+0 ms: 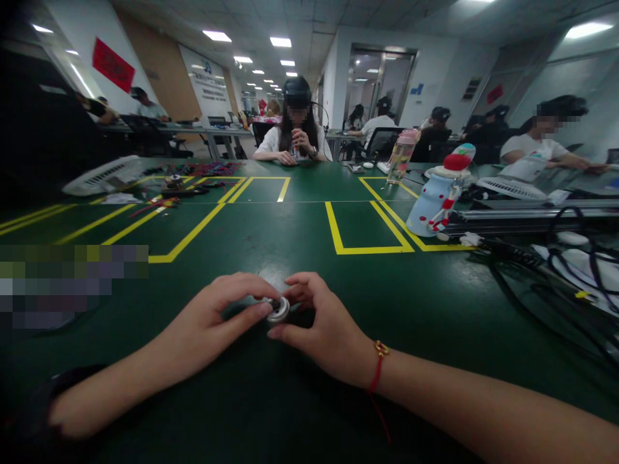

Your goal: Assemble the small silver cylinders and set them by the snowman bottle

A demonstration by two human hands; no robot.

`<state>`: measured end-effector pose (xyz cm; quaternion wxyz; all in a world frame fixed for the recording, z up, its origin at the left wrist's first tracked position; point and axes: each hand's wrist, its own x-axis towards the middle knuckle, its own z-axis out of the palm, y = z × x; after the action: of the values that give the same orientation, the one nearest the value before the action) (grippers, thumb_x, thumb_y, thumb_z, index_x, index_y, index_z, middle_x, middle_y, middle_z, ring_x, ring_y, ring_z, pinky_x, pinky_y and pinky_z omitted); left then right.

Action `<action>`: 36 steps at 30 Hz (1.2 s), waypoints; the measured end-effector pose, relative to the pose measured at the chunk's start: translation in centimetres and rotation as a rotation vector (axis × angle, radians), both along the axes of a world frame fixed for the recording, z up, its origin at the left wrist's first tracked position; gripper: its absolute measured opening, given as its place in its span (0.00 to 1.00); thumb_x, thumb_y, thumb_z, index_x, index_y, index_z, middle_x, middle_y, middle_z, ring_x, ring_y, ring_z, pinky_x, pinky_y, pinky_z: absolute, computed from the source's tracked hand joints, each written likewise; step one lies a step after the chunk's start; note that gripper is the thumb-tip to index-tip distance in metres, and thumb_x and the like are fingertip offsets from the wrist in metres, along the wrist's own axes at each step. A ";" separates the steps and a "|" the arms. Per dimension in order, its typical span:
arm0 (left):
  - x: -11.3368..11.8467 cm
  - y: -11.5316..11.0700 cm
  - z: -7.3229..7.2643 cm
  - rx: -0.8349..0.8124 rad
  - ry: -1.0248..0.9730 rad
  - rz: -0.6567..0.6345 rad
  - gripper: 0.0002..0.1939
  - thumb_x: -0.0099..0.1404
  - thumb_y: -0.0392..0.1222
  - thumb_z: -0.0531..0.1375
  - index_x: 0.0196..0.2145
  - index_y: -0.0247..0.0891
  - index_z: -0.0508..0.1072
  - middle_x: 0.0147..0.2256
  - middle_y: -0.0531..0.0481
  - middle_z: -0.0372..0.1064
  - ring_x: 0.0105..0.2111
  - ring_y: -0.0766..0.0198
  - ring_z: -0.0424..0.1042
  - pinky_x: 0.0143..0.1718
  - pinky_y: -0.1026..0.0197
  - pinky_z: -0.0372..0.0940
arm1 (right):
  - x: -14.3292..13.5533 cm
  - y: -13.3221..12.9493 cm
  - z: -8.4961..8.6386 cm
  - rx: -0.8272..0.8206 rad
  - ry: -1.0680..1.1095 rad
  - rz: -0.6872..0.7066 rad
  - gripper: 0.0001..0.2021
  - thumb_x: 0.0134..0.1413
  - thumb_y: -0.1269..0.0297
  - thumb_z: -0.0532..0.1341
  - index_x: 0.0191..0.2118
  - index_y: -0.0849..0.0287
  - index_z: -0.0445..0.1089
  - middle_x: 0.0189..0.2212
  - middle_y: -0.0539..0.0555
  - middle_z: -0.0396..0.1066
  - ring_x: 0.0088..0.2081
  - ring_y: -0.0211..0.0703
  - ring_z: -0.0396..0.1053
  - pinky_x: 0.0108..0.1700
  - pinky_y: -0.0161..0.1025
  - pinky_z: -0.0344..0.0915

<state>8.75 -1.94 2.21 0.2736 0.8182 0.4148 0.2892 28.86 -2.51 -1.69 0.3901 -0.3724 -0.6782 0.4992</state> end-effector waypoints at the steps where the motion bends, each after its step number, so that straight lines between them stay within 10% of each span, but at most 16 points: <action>1: 0.1 0.0 0.2 -0.010 0.005 -0.007 0.09 0.66 0.46 0.56 0.39 0.48 0.76 0.41 0.51 0.75 0.45 0.54 0.70 0.50 0.49 0.60 | 0.0 0.0 0.1 0.003 -0.032 -0.001 0.29 0.43 0.64 0.69 0.51 0.54 0.57 0.46 0.53 0.68 0.47 0.39 0.68 0.51 0.44 0.66; 14: -0.8 0.5 0.8 -0.071 -0.189 0.167 0.08 0.62 0.48 0.60 0.34 0.43 0.76 0.34 0.51 0.73 0.36 0.58 0.71 0.39 0.57 0.65 | 0.4 -0.5 1.6 0.133 -0.318 0.048 0.20 0.46 0.62 0.67 0.46 0.54 0.65 0.41 0.50 0.70 0.40 0.37 0.68 0.42 0.38 0.65; 23: -0.6 1.2 -2.7 -0.064 0.104 -0.017 0.04 0.59 0.45 0.64 0.32 0.48 0.80 0.38 0.52 0.73 0.41 0.57 0.70 0.45 0.54 0.61 | 1.6 -0.4 1.1 0.241 -0.434 0.001 0.21 0.47 0.63 0.64 0.48 0.54 0.62 0.42 0.50 0.68 0.40 0.37 0.66 0.41 0.37 0.64; 28: -0.6 1.1 -2.2 -0.106 0.071 0.006 0.09 0.59 0.46 0.64 0.39 0.48 0.79 0.39 0.51 0.72 0.41 0.57 0.69 0.44 0.55 0.61 | 1.4 -0.6 1.1 0.285 -0.423 0.009 0.24 0.49 0.62 0.64 0.53 0.51 0.60 0.46 0.50 0.67 0.45 0.36 0.66 0.47 0.37 0.64; 36: -5.5 3.9 -1.7 -0.173 -0.260 0.452 0.18 0.64 0.55 0.57 0.45 0.44 0.75 0.34 0.52 0.70 0.33 0.61 0.68 0.34 0.61 0.62 | 10.2 5.6 4.5 0.279 -0.918 -0.501 0.17 0.45 0.56 0.62 0.40 0.58 0.62 0.35 0.53 0.68 0.34 0.40 0.66 0.35 0.37 0.62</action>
<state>3.25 2.00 0.50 0.3220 0.6343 0.5714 0.4093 39.03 3.12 2.84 0.2065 -0.6470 -0.7294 0.0822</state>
